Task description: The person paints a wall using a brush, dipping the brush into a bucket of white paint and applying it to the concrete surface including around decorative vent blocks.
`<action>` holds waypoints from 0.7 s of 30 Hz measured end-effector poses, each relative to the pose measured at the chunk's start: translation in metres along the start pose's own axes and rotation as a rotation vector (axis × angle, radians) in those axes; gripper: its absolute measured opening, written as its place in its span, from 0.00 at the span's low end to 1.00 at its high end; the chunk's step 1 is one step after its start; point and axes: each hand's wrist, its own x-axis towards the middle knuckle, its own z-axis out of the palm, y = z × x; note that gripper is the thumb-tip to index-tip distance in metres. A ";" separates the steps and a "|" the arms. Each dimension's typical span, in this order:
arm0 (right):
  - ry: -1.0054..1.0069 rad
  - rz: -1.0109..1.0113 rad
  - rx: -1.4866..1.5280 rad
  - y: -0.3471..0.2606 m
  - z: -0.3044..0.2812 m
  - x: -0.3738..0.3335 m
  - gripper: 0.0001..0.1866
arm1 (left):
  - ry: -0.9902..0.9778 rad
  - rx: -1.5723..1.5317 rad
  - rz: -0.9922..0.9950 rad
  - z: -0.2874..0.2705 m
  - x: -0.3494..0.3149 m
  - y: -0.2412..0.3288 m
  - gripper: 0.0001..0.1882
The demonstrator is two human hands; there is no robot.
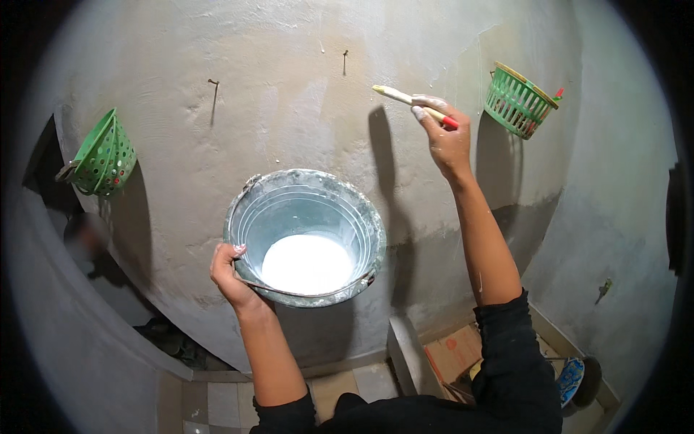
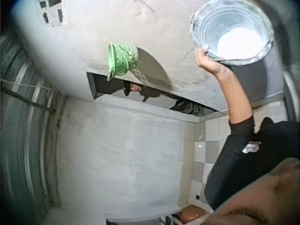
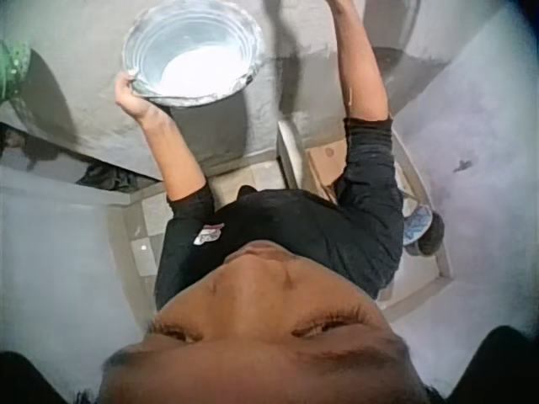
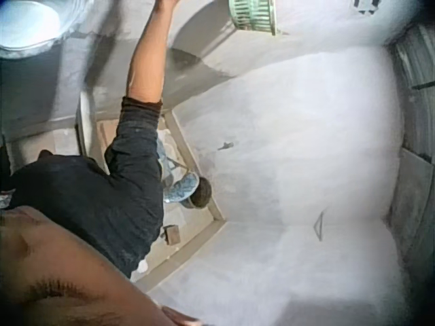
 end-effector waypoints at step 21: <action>-0.461 -0.605 -0.483 0.075 0.027 -0.054 0.14 | 0.105 0.100 0.170 -0.078 -0.022 -0.007 0.09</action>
